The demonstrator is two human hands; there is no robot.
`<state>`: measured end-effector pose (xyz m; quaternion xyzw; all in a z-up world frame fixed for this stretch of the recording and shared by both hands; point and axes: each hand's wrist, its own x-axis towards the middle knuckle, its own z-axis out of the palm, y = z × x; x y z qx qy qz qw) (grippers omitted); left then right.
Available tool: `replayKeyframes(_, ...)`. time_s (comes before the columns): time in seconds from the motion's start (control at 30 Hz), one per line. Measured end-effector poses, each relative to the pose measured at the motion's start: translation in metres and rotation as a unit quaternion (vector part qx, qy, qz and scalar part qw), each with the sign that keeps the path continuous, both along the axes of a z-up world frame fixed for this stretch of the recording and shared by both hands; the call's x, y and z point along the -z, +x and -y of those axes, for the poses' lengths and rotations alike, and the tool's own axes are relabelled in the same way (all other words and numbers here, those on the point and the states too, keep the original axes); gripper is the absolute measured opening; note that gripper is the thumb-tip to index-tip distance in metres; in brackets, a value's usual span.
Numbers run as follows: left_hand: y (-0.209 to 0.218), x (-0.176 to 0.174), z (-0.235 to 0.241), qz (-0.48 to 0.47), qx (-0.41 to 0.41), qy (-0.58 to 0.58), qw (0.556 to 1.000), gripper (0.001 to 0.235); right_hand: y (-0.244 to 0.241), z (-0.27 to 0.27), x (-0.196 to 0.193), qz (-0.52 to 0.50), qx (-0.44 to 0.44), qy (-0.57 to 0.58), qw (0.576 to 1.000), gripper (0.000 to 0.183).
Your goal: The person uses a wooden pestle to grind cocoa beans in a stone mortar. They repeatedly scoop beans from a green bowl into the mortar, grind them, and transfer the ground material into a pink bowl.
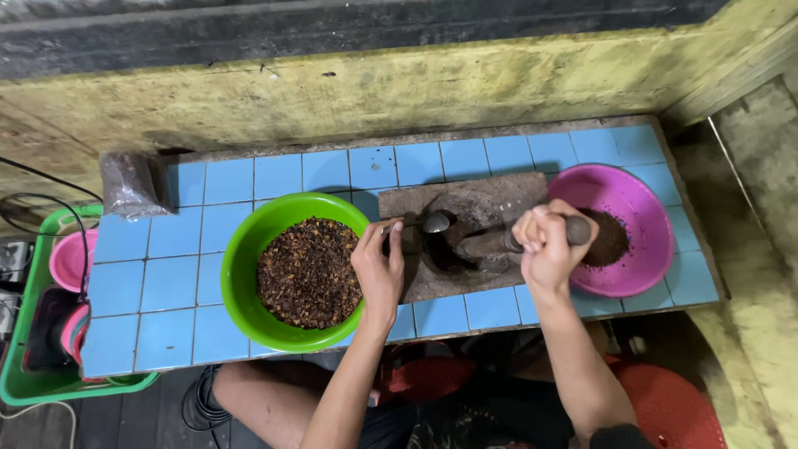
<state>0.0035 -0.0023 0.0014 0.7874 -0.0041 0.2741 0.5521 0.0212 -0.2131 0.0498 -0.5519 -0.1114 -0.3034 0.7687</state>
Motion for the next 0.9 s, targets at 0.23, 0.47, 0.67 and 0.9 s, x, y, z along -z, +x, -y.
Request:
replayKeyframes(0.23, -0.003, -0.003, -0.001, -0.004, 0.003, -0.004, 1.000, 0.015, 0.005, -0.005, 0.032, -0.027, 0.005, 0.001, 1.000, 0.041)
replayKeyframes(0.47, -0.002, -0.004, -0.002, -0.006, 0.002, 0.001, 1.000, 0.014, 0.011, 0.001, 0.020, -0.011, 0.013, 0.027, 0.999, 0.041)
replayKeyframes(0.67, -0.002, -0.001, -0.002, -0.004, 0.001, 0.018, 1.000, 0.014, 0.028, -0.007, 0.047, 0.021, 0.017, 0.015, 1.000, 0.041)
replayKeyframes(0.9, -0.005, 0.000, -0.003, -0.004, -0.002, 0.020, 1.000, 0.013, 0.018, -0.002, 0.045, -0.003, 0.010, 0.024, 1.000, 0.043)
